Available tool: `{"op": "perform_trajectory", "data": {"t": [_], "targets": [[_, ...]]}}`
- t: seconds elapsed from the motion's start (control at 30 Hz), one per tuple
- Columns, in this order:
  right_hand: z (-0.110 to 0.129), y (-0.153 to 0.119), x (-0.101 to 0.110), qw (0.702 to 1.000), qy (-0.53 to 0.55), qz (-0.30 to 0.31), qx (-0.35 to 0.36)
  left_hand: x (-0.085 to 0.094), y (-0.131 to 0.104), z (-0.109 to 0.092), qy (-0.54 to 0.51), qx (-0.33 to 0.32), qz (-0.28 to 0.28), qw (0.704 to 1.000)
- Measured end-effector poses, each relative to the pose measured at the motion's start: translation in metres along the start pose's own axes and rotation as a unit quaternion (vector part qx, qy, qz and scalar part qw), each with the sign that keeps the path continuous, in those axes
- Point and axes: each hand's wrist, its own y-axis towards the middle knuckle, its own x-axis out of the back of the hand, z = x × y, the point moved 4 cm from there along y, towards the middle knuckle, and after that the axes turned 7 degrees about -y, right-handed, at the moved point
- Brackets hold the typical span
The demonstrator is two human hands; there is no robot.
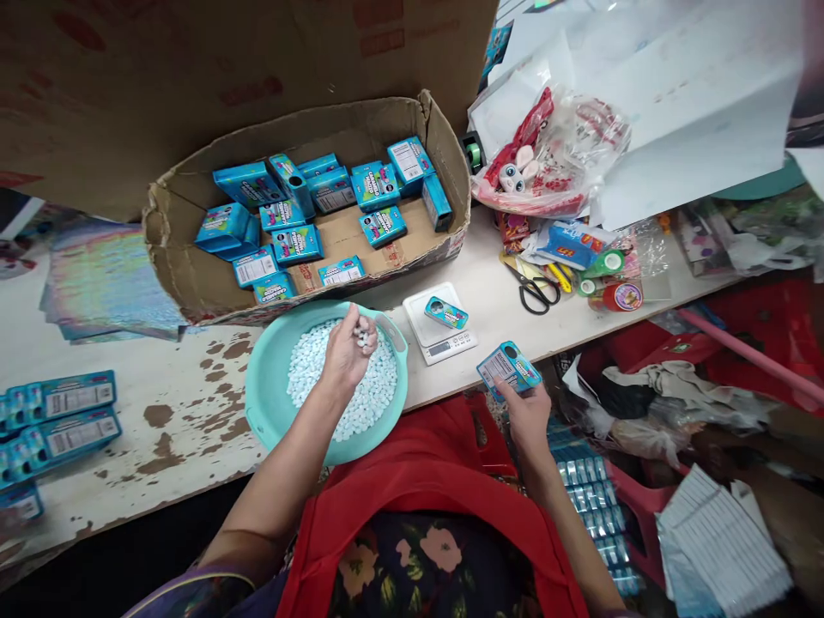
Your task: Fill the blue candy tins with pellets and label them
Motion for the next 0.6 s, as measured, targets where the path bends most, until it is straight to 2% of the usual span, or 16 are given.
{"op": "perform_trajectory", "data": {"t": [0.1,0.17,0.33,0.4,0.47,0.5,0.6], "targets": [[0.000,-0.001,-0.004,1.000,0.001,0.009,0.003,0.021,-0.006,0.004,0.050,0.007,-0.017,0.999],[0.002,-0.002,-0.007,1.000,-0.005,0.014,0.003,0.021,-0.009,0.009,0.085,0.016,-0.011,0.996],[0.010,-0.002,-0.010,1.000,-0.004,0.023,0.000,-0.009,-0.004,0.022,0.148,-0.008,0.053,0.988],[0.012,-0.001,-0.010,1.000,-0.004,0.026,0.003,-0.024,0.001,0.025,0.212,-0.031,0.088,0.973],[0.012,0.000,-0.008,1.000,-0.006,0.029,0.001,-0.041,0.006,0.024,0.324,-0.085,0.118,0.935],[0.011,0.000,-0.007,1.000,-0.008,0.029,-0.001,-0.050,0.008,0.022,0.388,-0.122,0.128,0.904],[0.006,0.002,-0.005,1.000,-0.009,0.028,-0.006,-0.076,0.013,0.018,0.560,-0.213,0.142,0.788]]}}
